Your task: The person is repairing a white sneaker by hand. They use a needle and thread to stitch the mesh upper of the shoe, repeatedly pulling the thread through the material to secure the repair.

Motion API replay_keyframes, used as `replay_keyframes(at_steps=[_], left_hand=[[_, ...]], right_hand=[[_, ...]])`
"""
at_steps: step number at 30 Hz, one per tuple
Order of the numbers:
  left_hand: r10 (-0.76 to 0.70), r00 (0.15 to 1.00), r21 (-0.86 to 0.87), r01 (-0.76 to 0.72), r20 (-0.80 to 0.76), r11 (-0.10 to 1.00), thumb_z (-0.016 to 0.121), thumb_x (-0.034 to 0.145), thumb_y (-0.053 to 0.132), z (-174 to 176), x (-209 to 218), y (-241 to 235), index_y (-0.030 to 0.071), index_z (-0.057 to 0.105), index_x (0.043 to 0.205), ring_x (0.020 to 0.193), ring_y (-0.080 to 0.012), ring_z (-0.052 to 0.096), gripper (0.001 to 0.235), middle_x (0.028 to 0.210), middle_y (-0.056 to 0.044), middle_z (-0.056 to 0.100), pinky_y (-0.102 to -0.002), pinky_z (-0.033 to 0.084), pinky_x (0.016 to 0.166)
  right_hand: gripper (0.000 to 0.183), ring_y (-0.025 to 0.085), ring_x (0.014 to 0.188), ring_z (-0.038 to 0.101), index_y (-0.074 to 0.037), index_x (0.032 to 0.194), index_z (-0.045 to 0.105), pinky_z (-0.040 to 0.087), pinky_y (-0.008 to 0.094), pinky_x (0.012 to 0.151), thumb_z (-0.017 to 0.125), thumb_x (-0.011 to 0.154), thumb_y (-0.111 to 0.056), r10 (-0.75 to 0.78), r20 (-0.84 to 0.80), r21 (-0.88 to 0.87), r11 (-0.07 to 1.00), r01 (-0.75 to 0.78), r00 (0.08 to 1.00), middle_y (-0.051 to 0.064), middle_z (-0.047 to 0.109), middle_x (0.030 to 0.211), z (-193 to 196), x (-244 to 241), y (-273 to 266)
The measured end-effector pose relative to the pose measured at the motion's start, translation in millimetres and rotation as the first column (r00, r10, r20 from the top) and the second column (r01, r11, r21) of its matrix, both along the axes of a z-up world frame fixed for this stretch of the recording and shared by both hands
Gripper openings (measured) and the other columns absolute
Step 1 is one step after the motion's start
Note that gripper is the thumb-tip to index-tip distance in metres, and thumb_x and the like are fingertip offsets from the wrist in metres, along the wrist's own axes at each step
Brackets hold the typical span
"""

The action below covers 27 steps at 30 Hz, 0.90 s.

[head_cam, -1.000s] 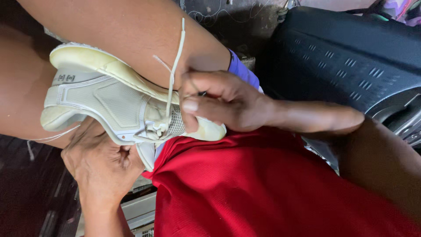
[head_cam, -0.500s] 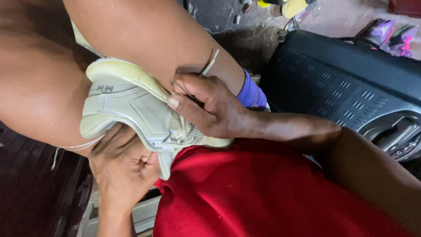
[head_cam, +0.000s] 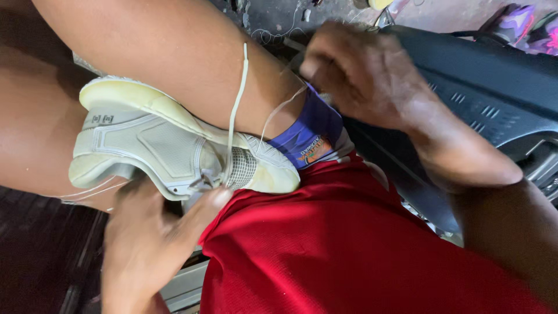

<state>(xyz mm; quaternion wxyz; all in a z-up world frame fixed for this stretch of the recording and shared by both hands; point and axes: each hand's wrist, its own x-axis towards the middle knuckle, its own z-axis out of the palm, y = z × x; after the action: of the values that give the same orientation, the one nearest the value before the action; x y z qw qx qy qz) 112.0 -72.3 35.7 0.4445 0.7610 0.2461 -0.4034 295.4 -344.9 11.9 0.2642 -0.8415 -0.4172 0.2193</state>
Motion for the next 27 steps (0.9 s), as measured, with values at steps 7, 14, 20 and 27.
replay_keyframes(at_steps=[7, 14, 20, 27], left_hand=[[0.304, 0.949, -0.234, -0.278, 0.082, 0.932, 0.071, 0.093, 0.023, -12.8, -2.7, -17.9, 0.0, 0.07, 0.112, 0.088, -0.0125, 0.066, 0.03, 0.098, -0.006, 0.077, -0.031, 0.054, 0.081], [0.375, 0.925, -0.284, -0.377, -0.063, 0.882, 0.071, 0.092, 0.024, -20.5, -13.2, -11.9, 0.002, 0.073, 0.115, 0.096, -0.013, 0.065, 0.032, 0.103, -0.004, 0.077, -0.032, 0.054, 0.087], [0.384, 0.917, -0.273, -0.4, -0.111, 0.875, 0.071, 0.092, 0.025, -20.9, -15.2, -10.3, 0.003, 0.073, 0.114, 0.095, -0.0128, 0.064, 0.032, 0.102, -0.003, 0.077, -0.033, 0.054, 0.086], [0.385, 0.92, -0.314, -0.389, -0.078, 0.866, 0.07, 0.094, 0.025, -20.2, -14.8, -10.0, 0.002, 0.073, 0.114, 0.096, -0.0125, 0.063, 0.03, 0.103, -0.004, 0.077, -0.033, 0.054, 0.086]], right_hand=[[0.016, 0.025, 0.075, 0.066, -0.005, 0.112, 0.073, 0.053, 0.039, 0.066, 0.07, 0.097, -0.004, 0.038, -0.242, -0.016, 0.999, -0.043, 0.97, 0.012, 0.064, 0.085, 17.9, -11.3, 3.9], [0.032, 0.018, 0.082, 0.077, -0.012, 0.118, 0.074, 0.062, 0.03, 0.07, 0.068, 0.089, -0.001, 0.153, -0.511, 0.097, 0.988, -0.12, 0.846, 0.005, 0.077, 0.102, 0.5, -27.7, 14.3], [0.034, 0.021, 0.085, 0.076, -0.011, 0.119, 0.074, 0.062, 0.031, 0.076, 0.066, 0.087, -0.002, 0.171, -0.513, 0.107, 0.985, -0.135, 0.841, 0.006, 0.077, 0.106, 0.6, -27.4, 14.9], [0.03, 0.018, 0.084, 0.077, -0.01, 0.118, 0.074, 0.063, 0.031, 0.074, 0.067, 0.09, -0.003, 0.189, -0.562, 0.08, 0.981, -0.175, 0.805, 0.005, 0.077, 0.103, -0.5, -22.8, 17.9]])
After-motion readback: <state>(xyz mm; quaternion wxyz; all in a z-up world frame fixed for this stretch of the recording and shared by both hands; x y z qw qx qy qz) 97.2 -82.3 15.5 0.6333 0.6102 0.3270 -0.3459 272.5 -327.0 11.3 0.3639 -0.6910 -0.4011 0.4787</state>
